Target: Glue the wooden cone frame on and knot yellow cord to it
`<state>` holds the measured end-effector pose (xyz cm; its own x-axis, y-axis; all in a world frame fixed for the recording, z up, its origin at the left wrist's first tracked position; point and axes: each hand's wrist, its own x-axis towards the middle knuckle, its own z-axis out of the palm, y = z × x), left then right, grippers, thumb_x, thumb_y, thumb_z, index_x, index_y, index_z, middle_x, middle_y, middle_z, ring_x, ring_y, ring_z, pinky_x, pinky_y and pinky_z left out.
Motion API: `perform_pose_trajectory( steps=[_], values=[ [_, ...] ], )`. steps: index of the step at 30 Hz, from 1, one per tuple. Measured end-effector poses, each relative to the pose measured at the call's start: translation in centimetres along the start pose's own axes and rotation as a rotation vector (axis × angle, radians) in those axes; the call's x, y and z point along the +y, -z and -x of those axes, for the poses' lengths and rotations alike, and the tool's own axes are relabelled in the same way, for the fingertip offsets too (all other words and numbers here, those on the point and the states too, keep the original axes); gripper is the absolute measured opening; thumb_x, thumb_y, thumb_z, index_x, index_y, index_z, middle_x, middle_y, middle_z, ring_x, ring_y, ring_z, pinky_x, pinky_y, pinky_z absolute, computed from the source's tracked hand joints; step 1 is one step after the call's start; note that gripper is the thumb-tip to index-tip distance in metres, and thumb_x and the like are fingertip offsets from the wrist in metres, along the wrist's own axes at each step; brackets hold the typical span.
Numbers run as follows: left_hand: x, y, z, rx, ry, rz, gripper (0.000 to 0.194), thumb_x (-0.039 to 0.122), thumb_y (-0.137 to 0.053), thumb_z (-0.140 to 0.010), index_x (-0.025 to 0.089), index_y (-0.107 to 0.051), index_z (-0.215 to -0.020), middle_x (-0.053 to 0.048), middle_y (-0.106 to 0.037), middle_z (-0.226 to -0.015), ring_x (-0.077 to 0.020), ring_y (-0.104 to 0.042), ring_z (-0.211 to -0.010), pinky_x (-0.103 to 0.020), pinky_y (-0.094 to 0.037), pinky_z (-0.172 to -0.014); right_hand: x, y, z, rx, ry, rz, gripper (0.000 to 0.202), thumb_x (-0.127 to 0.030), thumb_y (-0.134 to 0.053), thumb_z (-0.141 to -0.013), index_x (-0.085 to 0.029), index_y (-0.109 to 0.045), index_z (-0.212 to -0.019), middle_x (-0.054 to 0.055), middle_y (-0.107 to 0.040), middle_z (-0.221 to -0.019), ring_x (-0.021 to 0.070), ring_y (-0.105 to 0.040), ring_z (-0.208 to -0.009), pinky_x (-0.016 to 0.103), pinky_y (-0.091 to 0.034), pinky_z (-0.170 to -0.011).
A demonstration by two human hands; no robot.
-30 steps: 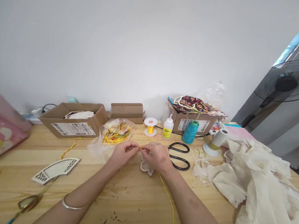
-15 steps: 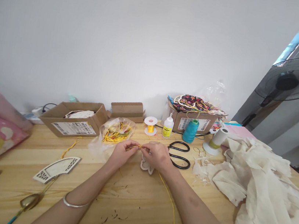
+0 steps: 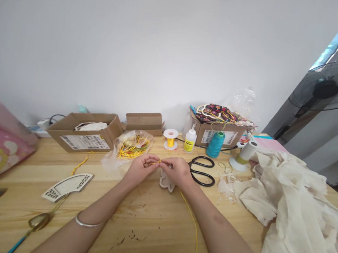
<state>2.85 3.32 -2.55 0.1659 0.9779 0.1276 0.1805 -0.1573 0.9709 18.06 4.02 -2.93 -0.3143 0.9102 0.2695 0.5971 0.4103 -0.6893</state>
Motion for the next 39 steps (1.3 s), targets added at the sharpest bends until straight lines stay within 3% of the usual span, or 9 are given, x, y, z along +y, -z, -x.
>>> perform_pose_trajectory(
  steps=[5,9,13,15,19,22,26,30,39],
  values=[
    [0.5,-0.1,0.2,-0.012,0.032,0.037,0.024,0.023,-0.058,-0.063,0.014,-0.051,-0.084,-0.002,-0.062,-0.068,-0.0124,-0.058,-0.068,-0.025,-0.045,-0.065,0.7,-0.8,-0.4,0.035,-0.173,-0.228,0.02,-0.03,-0.055,-0.064,-0.016,-0.065,-0.073,-0.001,-0.057,-0.054,0.008,-0.041,-0.045,0.019,-0.029,-0.042],
    [0.2,-0.1,0.1,-0.003,0.036,0.046,0.021,0.021,-0.059,-0.062,0.015,-0.052,-0.081,-0.001,-0.061,-0.067,-0.0123,-0.058,-0.068,-0.025,-0.045,-0.066,-0.3,-0.3,-0.5,0.033,-0.208,-0.462,0.01,-0.023,-0.056,-0.057,-0.015,-0.058,-0.063,-0.002,-0.051,-0.054,0.008,-0.039,-0.048,0.021,-0.03,-0.046],
    [0.1,0.0,0.0,0.027,0.05,0.058,0.021,0.02,-0.06,-0.06,0.014,-0.053,-0.079,-0.002,-0.061,-0.067,-0.0132,-0.059,-0.069,-0.025,-0.046,-0.065,-1.9,2.4,0.1,-0.029,-0.071,-0.844,0.008,-0.023,-0.059,-0.057,-0.016,-0.055,-0.059,0.0,-0.05,-0.068,0.0109,-0.045,-0.064,0.024,-0.035,-0.06],
    [0.0,0.1,0.0,0.033,0.062,0.047,0.02,0.02,-0.06,-0.06,0.014,-0.053,-0.078,-0.002,-0.06,-0.067,-0.0135,-0.059,-0.069,-0.025,-0.045,-0.065,-2.3,4.3,0.7,-0.072,0.055,-1.012,0.012,-0.029,-0.059,-0.059,-0.017,-0.056,-0.057,0.001,-0.05,-0.074,0.013,-0.045,-0.073,0.027,-0.035,-0.068],
    [-0.1,0.0,0.0,0.033,0.068,0.027,0.021,0.02,-0.06,-0.06,0.014,-0.054,-0.079,-0.002,-0.06,-0.069,-0.0132,-0.059,-0.069,-0.025,-0.045,-0.064,-2.1,7.1,1.8,-0.107,0.21,-1.17,0.059,-0.068,-0.034,-0.062,-0.019,-0.035,-0.031,0.0,-0.034,-0.043,0.0118,-0.036,-0.051,0.029,-0.035,-0.055],
    [0.0,0.0,0.1,0.031,0.059,0.023,0.022,0.021,-0.061,-0.06,0.014,-0.054,-0.079,-0.002,-0.061,-0.069,-0.0135,-0.059,-0.069,-0.025,-0.045,-0.064,-1.8,7.4,1.7,-0.006,0.159,-0.992,0.067,-0.073,-0.011,-0.066,-0.02,-0.029,-0.029,0.0,-0.028,-0.037,0.0119,-0.033,-0.045,0.029,-0.036,-0.052],
    [0.3,0.0,0.1,0.03,0.046,0.013,0.022,0.02,-0.06,-0.06,0.013,-0.054,-0.08,-0.003,-0.062,-0.068,-0.0138,-0.059,-0.069,-0.025,-0.045,-0.064,-1.6,4.7,0.6,0.049,0.005,-0.393,0.038,-0.053,-0.048,-0.067,-0.018,-0.058,-0.059,0.004,-0.056,-0.064,0.0142,-0.048,-0.062,0.027,-0.037,-0.06],
    [0.5,0.0,0.2,0.029,0.041,-0.011,0.021,0.019,-0.058,-0.061,0.013,-0.054,-0.082,-0.004,-0.062,-0.071,-0.0135,-0.059,-0.07,-0.026,-0.046,-0.066,-0.9,1.9,0.0,-0.001,0.037,0.104,0.024,-0.04,-0.057,-0.066,-0.02,-0.063,-0.078,0.003,-0.061,-0.075,0.0145,-0.052,-0.068,0.024,-0.036,-0.059],
    [-0.4,0.1,0.0,0.006,0.003,-0.085,0.022,0.021,-0.056,-0.064,0.013,-0.057,-0.084,-0.007,-0.063,-0.084,-0.0155,-0.059,-0.075,-0.027,-0.046,-0.068,-0.3,2.1,0.1,-0.114,-0.014,0.235,0.021,-0.032,-0.048,-0.074,-0.022,-0.066,-0.074,0.0,-0.062,-0.066,0.0093,-0.05,-0.056,0.02,-0.03,-0.05]
  ],
)
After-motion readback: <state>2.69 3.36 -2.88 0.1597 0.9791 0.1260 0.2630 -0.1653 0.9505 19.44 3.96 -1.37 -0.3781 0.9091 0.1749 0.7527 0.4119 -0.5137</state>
